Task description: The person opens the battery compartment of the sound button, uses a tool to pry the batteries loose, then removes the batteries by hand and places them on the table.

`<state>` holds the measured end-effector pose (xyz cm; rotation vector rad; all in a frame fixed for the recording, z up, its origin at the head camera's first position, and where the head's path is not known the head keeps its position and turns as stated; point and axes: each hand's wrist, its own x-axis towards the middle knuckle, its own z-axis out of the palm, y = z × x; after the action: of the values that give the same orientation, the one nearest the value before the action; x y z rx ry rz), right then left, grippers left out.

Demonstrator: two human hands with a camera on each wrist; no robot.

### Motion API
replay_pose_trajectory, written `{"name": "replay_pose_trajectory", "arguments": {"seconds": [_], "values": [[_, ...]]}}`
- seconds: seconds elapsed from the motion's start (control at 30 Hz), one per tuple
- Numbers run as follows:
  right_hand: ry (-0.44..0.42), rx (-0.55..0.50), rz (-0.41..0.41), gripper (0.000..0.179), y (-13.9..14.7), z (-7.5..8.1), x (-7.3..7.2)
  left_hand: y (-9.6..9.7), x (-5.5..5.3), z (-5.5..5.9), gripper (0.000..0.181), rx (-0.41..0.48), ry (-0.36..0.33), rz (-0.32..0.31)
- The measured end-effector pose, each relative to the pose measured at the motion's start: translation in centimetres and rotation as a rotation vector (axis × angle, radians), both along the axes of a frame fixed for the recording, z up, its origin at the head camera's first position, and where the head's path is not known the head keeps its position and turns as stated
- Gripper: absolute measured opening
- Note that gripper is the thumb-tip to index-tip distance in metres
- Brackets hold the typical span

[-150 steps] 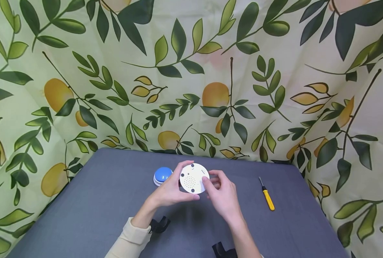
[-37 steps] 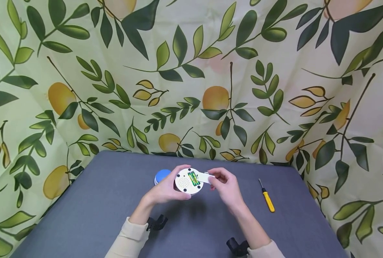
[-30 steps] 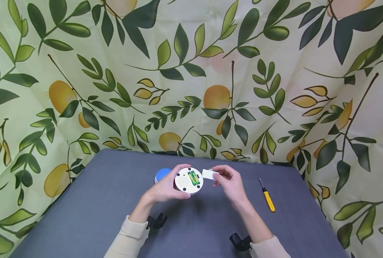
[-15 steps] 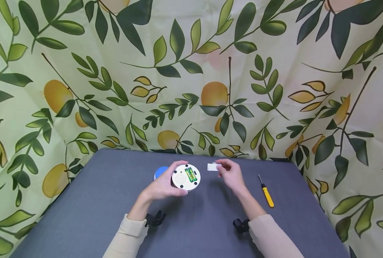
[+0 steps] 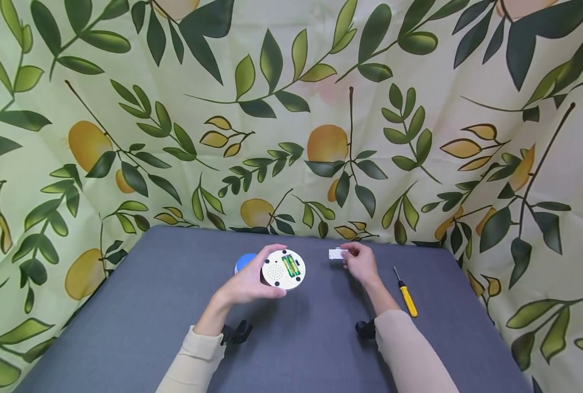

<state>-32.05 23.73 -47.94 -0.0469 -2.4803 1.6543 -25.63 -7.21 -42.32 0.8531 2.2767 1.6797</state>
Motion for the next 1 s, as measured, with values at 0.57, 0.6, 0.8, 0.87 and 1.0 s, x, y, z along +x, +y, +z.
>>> {"name": "replay_pose_trajectory", "arguments": {"seconds": [0.57,0.6,0.8,0.87,1.0], "values": [[-0.072,0.227,-0.057,0.019,1.1,-2.0,-0.2,0.1,0.1,-0.1,0.091,-0.006,0.005,-0.011],[-0.06,0.27,-0.061,0.018,1.2,-2.0,-0.2,0.1,0.1,-0.1,0.091,-0.006,0.005,-0.011],[-0.028,0.467,-0.061,0.014,1.2,-2.3,-0.3,0.1,0.2,-0.2,0.092,-0.015,0.001,0.0],[-0.027,0.481,-0.062,0.014,1.2,-2.4,-0.4,0.1,0.2,-0.1,0.091,-0.013,0.001,-0.003],[-0.025,0.532,-0.044,0.014,1.1,-2.4,-0.7,0.1,0.1,-0.1,0.092,-0.008,0.0,-0.007]]}}
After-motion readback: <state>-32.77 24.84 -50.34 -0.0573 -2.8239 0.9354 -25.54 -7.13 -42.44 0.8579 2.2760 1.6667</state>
